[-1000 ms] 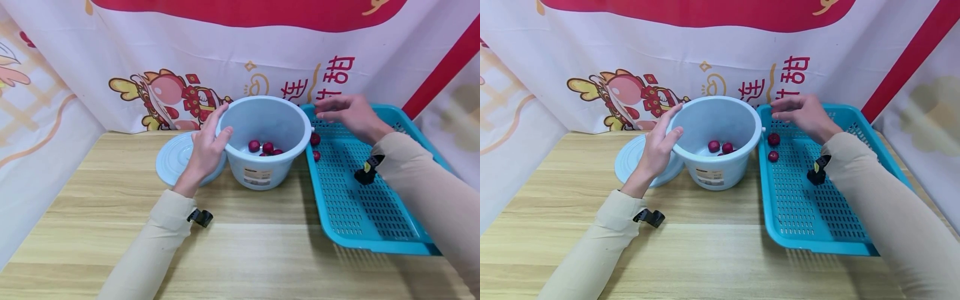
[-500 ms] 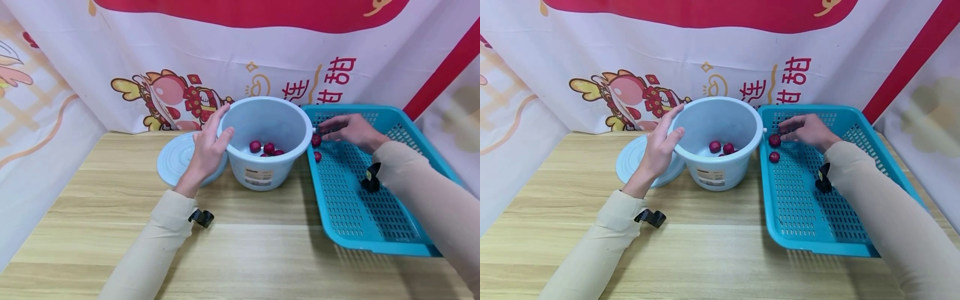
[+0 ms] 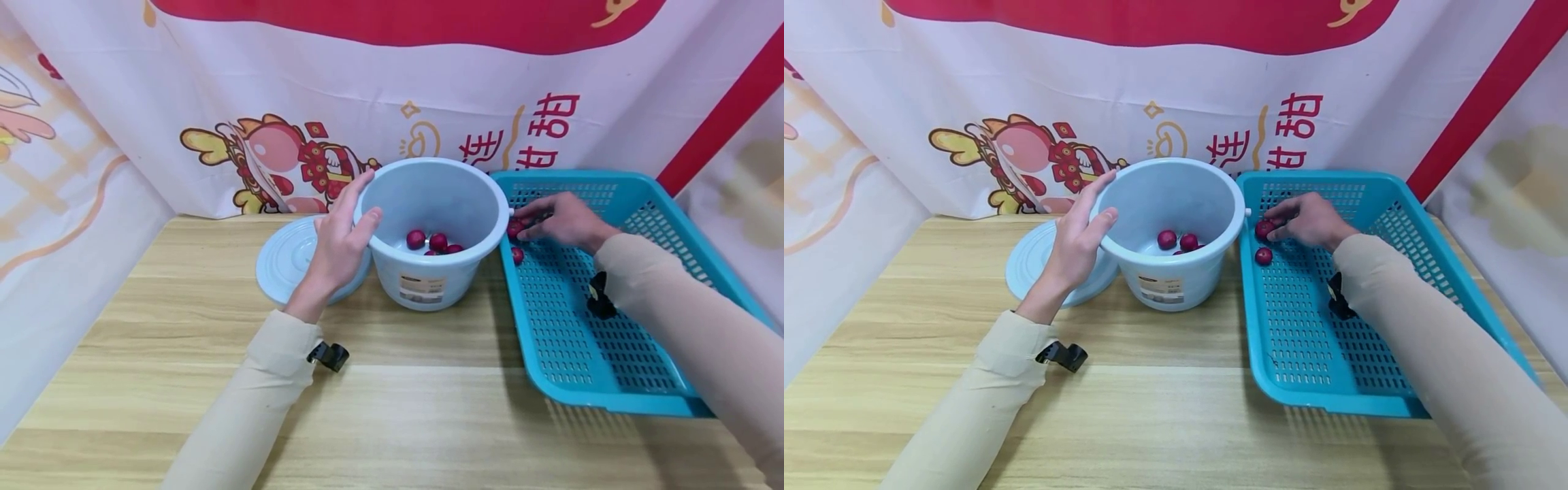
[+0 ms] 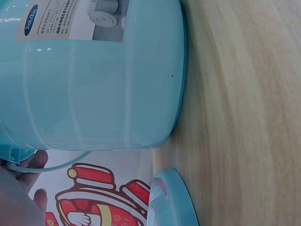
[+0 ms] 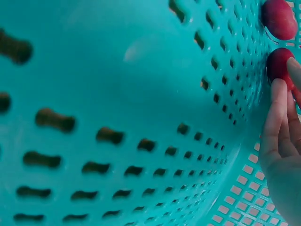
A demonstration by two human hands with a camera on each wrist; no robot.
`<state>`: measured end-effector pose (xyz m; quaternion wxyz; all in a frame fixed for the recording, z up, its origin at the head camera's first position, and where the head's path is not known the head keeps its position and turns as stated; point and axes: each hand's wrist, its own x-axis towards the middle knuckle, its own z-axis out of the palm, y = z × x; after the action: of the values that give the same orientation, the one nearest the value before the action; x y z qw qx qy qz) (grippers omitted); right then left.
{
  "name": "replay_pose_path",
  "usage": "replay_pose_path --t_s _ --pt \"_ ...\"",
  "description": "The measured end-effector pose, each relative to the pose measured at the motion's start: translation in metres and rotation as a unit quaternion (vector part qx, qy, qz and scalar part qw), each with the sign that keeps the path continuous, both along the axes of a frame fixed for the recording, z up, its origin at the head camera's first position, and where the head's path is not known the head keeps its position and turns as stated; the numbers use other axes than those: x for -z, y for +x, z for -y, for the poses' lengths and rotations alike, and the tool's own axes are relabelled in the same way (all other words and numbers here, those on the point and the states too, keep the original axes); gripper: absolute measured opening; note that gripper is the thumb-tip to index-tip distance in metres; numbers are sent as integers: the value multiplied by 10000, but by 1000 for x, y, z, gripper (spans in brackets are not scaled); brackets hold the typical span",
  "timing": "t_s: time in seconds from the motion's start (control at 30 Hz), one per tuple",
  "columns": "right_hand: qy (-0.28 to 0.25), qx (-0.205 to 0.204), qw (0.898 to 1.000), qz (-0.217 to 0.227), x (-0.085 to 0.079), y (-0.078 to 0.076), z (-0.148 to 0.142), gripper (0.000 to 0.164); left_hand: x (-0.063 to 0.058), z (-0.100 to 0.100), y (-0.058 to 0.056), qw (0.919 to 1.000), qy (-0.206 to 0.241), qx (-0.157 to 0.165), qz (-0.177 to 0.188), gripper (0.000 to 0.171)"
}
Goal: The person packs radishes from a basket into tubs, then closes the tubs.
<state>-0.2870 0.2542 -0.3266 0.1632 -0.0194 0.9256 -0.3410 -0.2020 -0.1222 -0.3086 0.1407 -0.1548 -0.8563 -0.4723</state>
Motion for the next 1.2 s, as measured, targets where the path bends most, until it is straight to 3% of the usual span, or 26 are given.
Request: replay_pose_path --t_s 0.57,0.8,1.2 --pt "809 -608 9937 -486 -1 0 4 52 1 -1 -1 10000 -52 7 -29 65" --pt "645 -635 9937 -659 -13 -2 0 52 0 -1 0 10000 -10 -10 9 65" --pt "-243 -168 9935 -1100 -45 0 -11 62 2 0 0 10000 -10 -47 -66 65"
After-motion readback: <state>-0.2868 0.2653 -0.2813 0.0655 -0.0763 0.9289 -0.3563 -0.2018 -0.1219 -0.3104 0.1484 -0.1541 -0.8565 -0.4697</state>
